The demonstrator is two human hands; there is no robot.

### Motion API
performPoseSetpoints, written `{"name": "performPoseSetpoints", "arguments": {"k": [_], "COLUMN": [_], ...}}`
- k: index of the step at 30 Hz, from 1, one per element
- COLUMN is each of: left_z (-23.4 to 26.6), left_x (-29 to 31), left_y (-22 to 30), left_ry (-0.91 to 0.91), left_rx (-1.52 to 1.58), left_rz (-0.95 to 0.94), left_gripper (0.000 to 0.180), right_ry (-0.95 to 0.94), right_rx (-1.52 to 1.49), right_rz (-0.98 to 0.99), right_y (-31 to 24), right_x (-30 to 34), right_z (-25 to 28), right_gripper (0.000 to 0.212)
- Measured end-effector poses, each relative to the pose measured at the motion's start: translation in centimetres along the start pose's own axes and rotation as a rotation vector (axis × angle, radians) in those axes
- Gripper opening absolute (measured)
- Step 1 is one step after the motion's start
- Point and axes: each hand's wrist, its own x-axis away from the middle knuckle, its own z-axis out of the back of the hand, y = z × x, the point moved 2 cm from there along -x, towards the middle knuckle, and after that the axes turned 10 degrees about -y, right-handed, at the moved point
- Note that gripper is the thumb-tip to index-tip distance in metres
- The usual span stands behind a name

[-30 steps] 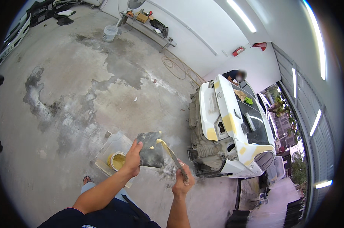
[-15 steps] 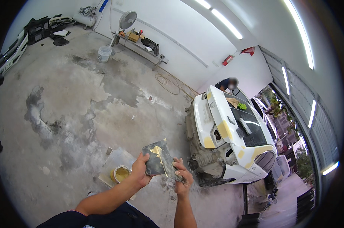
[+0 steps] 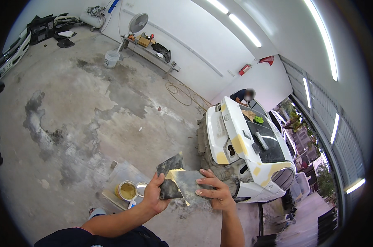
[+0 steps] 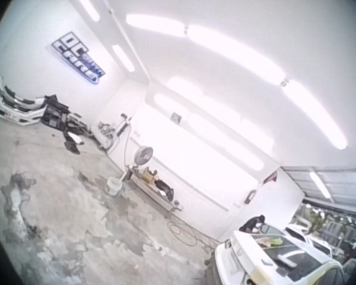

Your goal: The person applies yellow body filler to the rear bumper and side panels of a white sedan using a putty knife and sanding block. The person spreads the filler over sanded areas and smooths the surface.

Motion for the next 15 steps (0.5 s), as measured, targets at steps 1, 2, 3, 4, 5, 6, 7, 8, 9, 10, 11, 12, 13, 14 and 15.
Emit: {"name": "performPoseSetpoints", "arguments": {"k": [1, 2, 3, 4, 5, 6, 7, 8, 9, 10, 11, 12, 13, 14, 15], "left_z": [-0.2, -0.4, -0.6, -0.9, -1.0, -1.1, -1.3, -1.4, -1.6, -1.6, -1.8, -1.9, -1.9, -2.0, -2.1], "left_x": [0.0, 0.0, 0.0, -0.1, -0.1, -0.2, -0.2, -0.3, -0.4, -0.5, -0.5, -0.6, -0.7, -0.7, -0.8], "left_y": [-0.1, -0.2, -0.3, -0.3, -0.3, -0.3, -0.3, -0.3, -0.3, -0.4, -0.5, -0.6, -0.8, -1.0, -1.1], "left_ry": [0.001, -0.01, -0.021, -0.052, -0.036, -0.037, -0.034, -0.057, -0.079, -0.087, -0.117, -0.129, -0.108, -0.149, -0.156], "left_rx": [0.009, 0.02, 0.037, 0.06, 0.067, 0.08, 0.095, 0.096, 0.098, 0.102, 0.094, 0.09, 0.086, 0.078, 0.07], "left_rz": [-0.007, -0.007, -0.01, -0.025, -0.011, -0.009, -0.012, -0.007, -0.008, -0.001, -0.018, -0.031, -0.046, -0.077, -0.113], "left_gripper": [0.032, 0.032, 0.032, 0.032, 0.031, 0.031, 0.031, 0.031, 0.031, 0.031, 0.031, 0.032, 0.032, 0.033, 0.033], "right_ry": [-0.011, -0.013, -0.036, -0.051, -0.053, -0.059, -0.045, -0.032, -0.027, -0.001, 0.016, 0.062, 0.089, 0.142, 0.186], "right_rx": [0.011, 0.014, 0.039, 0.056, 0.073, 0.086, 0.093, 0.103, 0.117, 0.119, 0.123, 0.115, 0.053, -0.019, -0.102], "right_rz": [-0.011, -0.025, -0.02, -0.019, -0.017, -0.025, -0.017, -0.018, -0.007, -0.021, -0.021, -0.035, -0.037, -0.05, -0.067], "right_y": [-0.1, -0.1, -0.2, -0.3, -0.4, -0.5, -0.6, -0.7, -0.9, -1.0, -1.1, -1.3, -1.5, -1.6, -1.9], "right_x": [0.0, 0.1, 0.3, 0.4, 0.6, 0.8, 1.0, 1.3, 1.5, 1.8, 2.0, 2.3, 2.6, 2.8, 3.1], "right_z": [0.5, 0.9, 1.3, 1.6, 1.9, 2.2, 2.5, 2.7, 2.8, 2.8, 2.7, 2.5, 2.1, 1.5, 0.8], "right_gripper": [0.055, 0.056, 0.055, 0.054, 0.053, 0.049, 0.047, 0.046, 0.044, 0.042, 0.04, 0.038, 0.037, 0.037, 0.036]}}
